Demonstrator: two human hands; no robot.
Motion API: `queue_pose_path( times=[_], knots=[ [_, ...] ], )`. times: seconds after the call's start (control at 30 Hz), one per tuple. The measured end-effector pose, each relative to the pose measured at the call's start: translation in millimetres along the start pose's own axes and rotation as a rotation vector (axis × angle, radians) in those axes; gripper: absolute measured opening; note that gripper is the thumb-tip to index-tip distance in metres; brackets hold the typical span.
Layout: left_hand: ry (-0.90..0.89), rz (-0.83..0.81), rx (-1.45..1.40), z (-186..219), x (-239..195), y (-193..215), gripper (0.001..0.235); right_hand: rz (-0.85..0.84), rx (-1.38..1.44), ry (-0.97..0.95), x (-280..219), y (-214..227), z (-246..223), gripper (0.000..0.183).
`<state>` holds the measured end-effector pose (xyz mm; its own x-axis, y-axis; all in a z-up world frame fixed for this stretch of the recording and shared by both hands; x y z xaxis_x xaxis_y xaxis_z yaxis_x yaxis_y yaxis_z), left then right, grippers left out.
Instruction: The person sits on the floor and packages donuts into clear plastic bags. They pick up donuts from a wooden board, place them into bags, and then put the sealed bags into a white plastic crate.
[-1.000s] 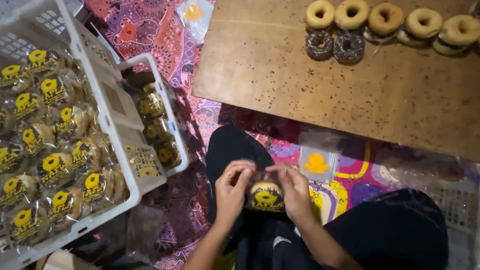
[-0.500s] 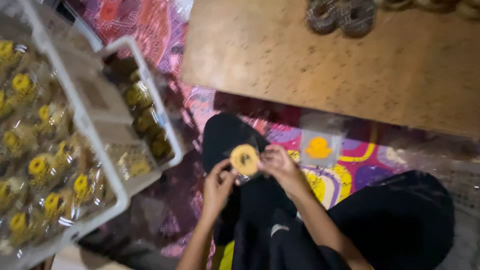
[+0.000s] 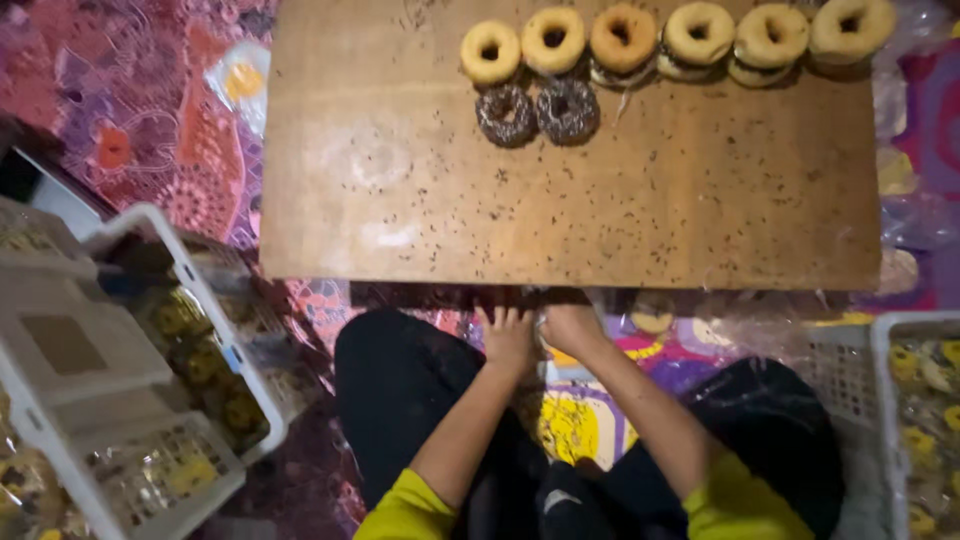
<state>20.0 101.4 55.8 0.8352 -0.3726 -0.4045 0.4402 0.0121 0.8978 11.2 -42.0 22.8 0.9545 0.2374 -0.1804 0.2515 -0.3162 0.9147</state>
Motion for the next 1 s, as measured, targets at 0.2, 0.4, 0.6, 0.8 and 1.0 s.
queue_pose_path(
  times=[0.2, 0.4, 0.6, 0.8, 1.0],
  knots=[
    [-0.02, 0.163, -0.075, 2.0, -16.8, 25.0, 0.085, -0.205, 0.118, -0.048, 23.8, 77.1, -18.2, 0.046],
    [0.222, 0.203, -1.952, -21.2, -91.7, 64.7, 0.086, 0.137, 0.466, 0.211, -75.8, 176.9, -105.5, 0.059],
    [0.57, 0.208, -2.565, -102.2, -66.6, 138.3, 0.062, 0.608, 0.201, -0.41, 48.3, 265.2, -66.7, 0.11],
    [0.379, 0.032, -2.647, -94.2, -71.9, 177.8, 0.072, 0.549, 0.403, -0.35, 116.1, 274.1, 3.7, 0.114],
    [0.228, -0.303, -2.702, -57.0, -77.2, 167.6, 0.075, 0.509, 0.211, -0.422, -77.2, 339.2, -21.5, 0.116]
  ],
)
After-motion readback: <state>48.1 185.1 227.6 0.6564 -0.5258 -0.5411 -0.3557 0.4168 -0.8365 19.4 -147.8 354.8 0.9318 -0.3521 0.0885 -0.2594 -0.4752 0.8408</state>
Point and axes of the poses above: each hand's wrist, its own x-axis towards the middle knuckle, its own y-axis out of the back of the hand, z = x × y, the point moved 2 cm from there along x, towards the middle knuckle, and after that the axes turned 5 degrees about y, right-handed, at the moved point
